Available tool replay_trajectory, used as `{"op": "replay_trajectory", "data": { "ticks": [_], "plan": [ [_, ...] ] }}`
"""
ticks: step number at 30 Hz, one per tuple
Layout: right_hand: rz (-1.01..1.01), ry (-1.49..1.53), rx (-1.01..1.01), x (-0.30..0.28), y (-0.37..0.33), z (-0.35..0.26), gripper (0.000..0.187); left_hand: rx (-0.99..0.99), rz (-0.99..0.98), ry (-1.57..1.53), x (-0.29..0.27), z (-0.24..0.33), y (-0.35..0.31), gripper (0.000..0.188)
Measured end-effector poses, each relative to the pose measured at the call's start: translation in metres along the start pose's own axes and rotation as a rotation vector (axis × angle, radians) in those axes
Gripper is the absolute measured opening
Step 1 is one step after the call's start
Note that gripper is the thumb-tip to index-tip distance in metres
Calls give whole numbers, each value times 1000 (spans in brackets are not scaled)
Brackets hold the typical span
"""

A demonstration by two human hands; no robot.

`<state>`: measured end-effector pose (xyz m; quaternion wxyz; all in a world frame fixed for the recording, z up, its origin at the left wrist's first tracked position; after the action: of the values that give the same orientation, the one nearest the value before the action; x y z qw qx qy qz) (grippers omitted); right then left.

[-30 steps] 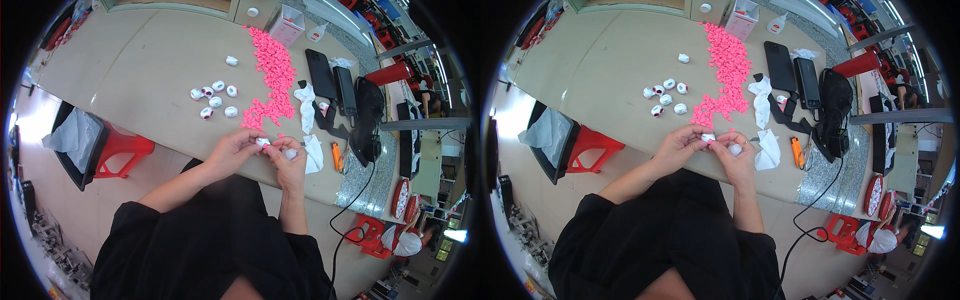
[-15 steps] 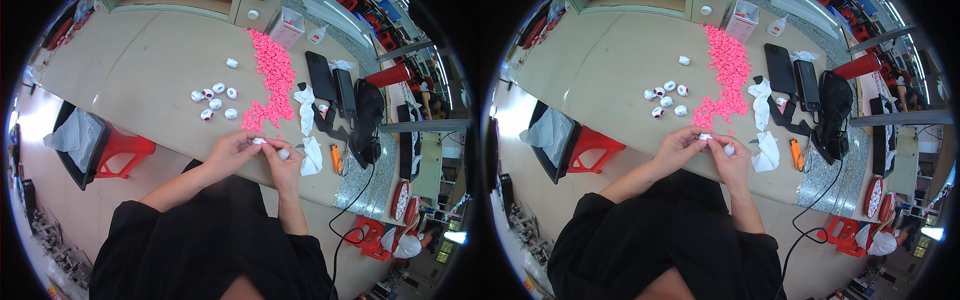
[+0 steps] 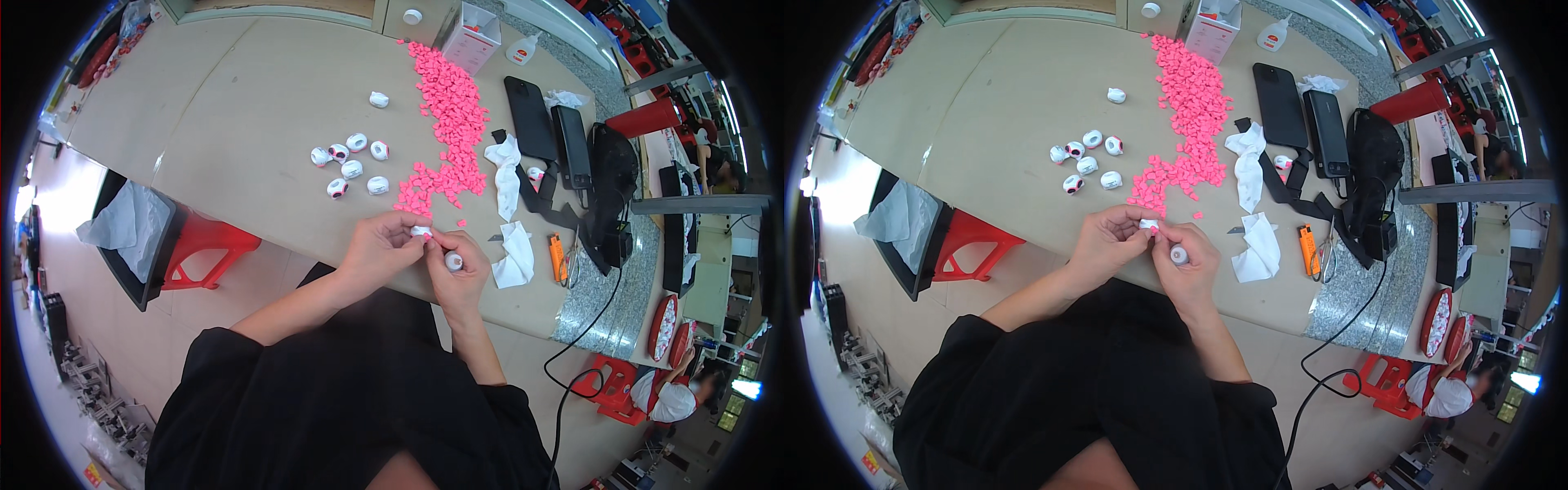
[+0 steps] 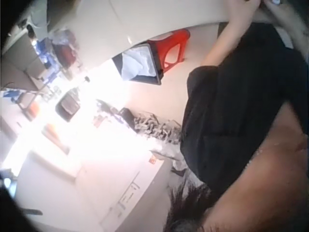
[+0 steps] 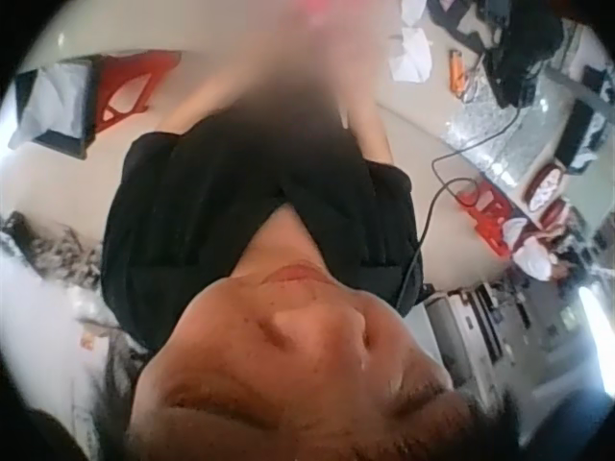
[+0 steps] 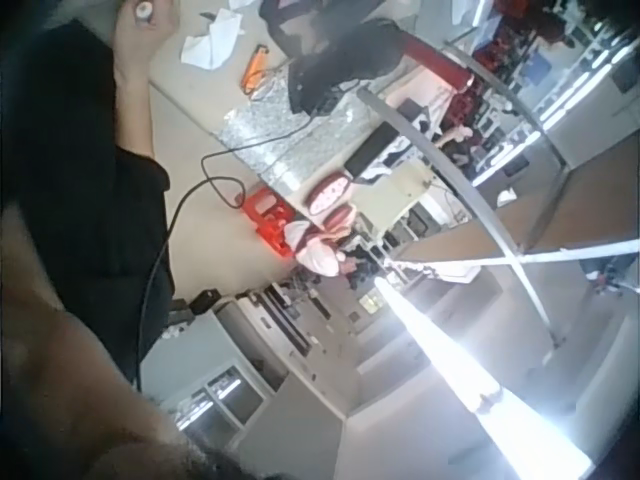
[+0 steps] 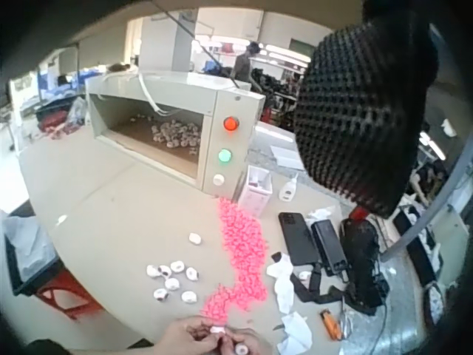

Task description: The person assembles small white spherical objects by applying a liquid from a small bottle and attaching pink pieces. They handle the items one at a time, placing finished units into a red bowl. The process is repeated continuously throughout the clip.

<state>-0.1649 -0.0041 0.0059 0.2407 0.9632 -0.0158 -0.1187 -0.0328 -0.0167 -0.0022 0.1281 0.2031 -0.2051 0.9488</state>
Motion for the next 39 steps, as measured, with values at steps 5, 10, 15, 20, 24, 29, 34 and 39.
{"op": "replay_trajectory", "data": {
  "ticks": [5, 10, 15, 20, 24, 29, 34, 39],
  "plan": [
    [21, -41, -66, 2, -4, 4, 15, -18, 62, 56, 2, -4, 0, 22],
    [8, -82, -76, 2, -1, 4, 15, -30, 76, 83, 2, -5, 1, 21],
    [52, 174, 121, -4, 0, 8, 12, -53, -28, 4, -1, -1, 7, 22],
    [58, 313, 277, -4, 0, 8, 13, -120, -126, 5, -10, 1, 7, 25],
    [83, 358, 346, -5, 0, 9, 11, -157, -134, -15, -9, 4, 6, 25],
    [50, 311, 296, -6, 1, 5, 11, -163, -109, -49, -8, 4, 4, 25],
    [7, 186, 127, -6, 0, 8, 11, -133, -81, -39, -8, 1, 5, 21],
    [29, 79, 41, -3, -4, 5, 14, -133, -59, -41, -4, 1, 4, 19]
  ]
}}
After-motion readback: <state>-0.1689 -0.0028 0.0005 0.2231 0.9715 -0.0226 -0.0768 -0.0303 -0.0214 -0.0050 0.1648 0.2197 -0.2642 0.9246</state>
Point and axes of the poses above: each hand's wrist, its own y-axis towards the middle knuckle, its own x-axis out of the palm, z = x × y, the point moved 2 cm from there along y, towards the middle knuckle, and after that the axes turned 13 degrees about -x, right-handed, at the moved point
